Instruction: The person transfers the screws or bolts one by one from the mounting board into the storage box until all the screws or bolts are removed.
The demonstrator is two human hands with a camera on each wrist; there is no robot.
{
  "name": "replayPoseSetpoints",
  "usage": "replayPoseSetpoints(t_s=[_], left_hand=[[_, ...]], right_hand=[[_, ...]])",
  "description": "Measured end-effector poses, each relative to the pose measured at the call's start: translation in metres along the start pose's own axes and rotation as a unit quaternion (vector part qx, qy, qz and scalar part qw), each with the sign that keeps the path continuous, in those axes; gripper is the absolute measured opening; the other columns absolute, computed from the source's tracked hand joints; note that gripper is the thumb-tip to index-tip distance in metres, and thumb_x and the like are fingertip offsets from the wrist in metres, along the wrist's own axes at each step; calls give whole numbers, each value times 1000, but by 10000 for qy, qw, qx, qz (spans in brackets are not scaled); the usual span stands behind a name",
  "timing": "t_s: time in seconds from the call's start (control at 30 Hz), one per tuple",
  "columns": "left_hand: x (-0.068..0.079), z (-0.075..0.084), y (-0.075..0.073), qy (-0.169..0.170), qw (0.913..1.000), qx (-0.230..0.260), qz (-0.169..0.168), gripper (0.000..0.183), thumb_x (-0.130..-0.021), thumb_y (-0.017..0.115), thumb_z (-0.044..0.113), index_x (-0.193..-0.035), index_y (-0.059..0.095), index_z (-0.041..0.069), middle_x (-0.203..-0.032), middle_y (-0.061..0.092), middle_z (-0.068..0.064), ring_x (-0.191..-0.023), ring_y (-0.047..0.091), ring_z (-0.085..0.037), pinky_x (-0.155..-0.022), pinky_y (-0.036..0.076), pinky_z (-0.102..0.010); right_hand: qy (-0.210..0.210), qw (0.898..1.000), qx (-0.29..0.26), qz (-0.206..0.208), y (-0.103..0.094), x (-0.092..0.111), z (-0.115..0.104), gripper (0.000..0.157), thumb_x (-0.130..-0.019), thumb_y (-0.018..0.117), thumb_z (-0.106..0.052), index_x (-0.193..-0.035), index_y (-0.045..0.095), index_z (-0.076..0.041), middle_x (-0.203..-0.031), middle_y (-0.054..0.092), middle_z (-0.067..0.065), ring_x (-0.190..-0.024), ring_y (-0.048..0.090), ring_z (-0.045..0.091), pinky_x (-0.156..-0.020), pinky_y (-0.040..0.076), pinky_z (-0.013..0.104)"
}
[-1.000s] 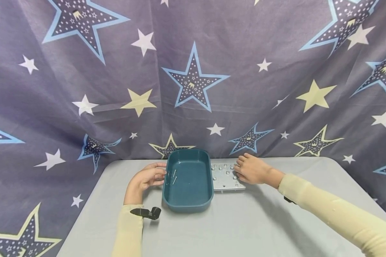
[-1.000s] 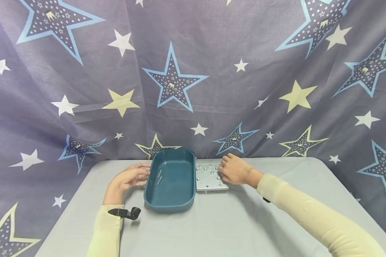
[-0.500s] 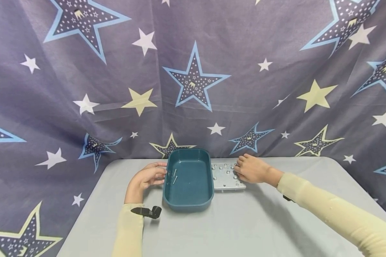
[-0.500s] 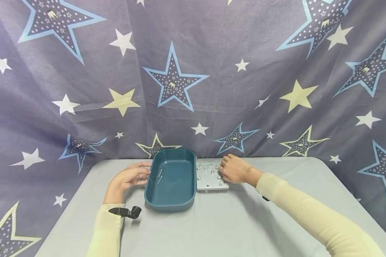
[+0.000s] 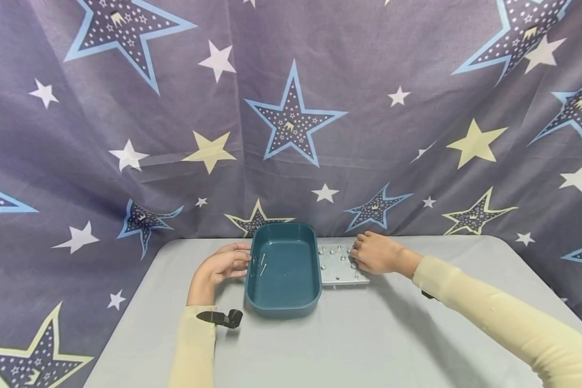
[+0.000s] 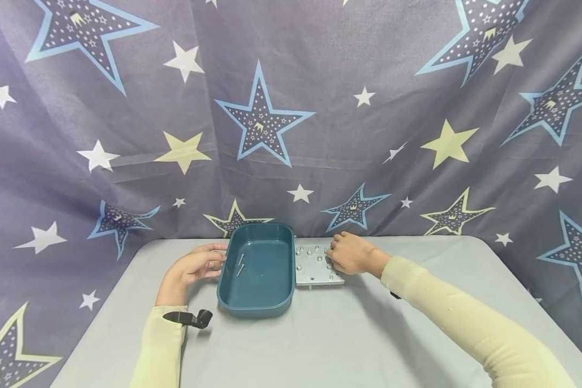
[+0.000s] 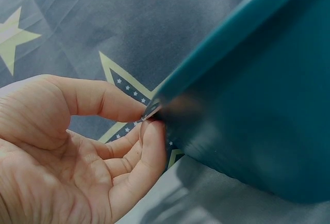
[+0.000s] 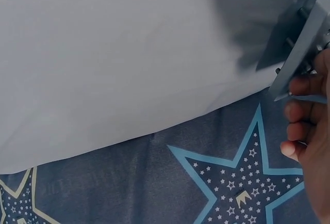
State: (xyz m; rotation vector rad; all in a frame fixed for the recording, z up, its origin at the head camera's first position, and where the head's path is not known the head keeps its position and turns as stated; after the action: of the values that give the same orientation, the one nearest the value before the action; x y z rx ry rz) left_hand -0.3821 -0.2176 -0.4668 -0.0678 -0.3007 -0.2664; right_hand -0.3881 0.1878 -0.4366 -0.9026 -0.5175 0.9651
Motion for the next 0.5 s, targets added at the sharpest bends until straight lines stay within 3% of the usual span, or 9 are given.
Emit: replayPoseSetpoints(t_s=[0.5], left_hand=[[1, 1, 0, 47, 9999, 0, -109, 56, -95, 54, 2, -146, 35, -8, -90, 65, 2, -82, 65, -8, -78, 57, -28]], right_hand=[[73, 9996, -61, -269, -3, -3, -5, 21, -96, 62, -27, -102, 71, -9, -91, 71, 4, -86, 62, 22, -82, 52, 37]])
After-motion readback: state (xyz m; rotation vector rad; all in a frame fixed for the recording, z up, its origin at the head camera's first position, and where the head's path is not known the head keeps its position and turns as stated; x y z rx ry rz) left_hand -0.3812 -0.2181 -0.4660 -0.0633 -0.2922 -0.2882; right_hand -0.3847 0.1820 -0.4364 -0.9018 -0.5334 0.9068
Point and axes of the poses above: each hand's wrist, its own x-axis away from the middle knuckle, its own y-axis out of the palm, z = x × y, the point moved 1 cm from there along -x, towards the middle knuckle
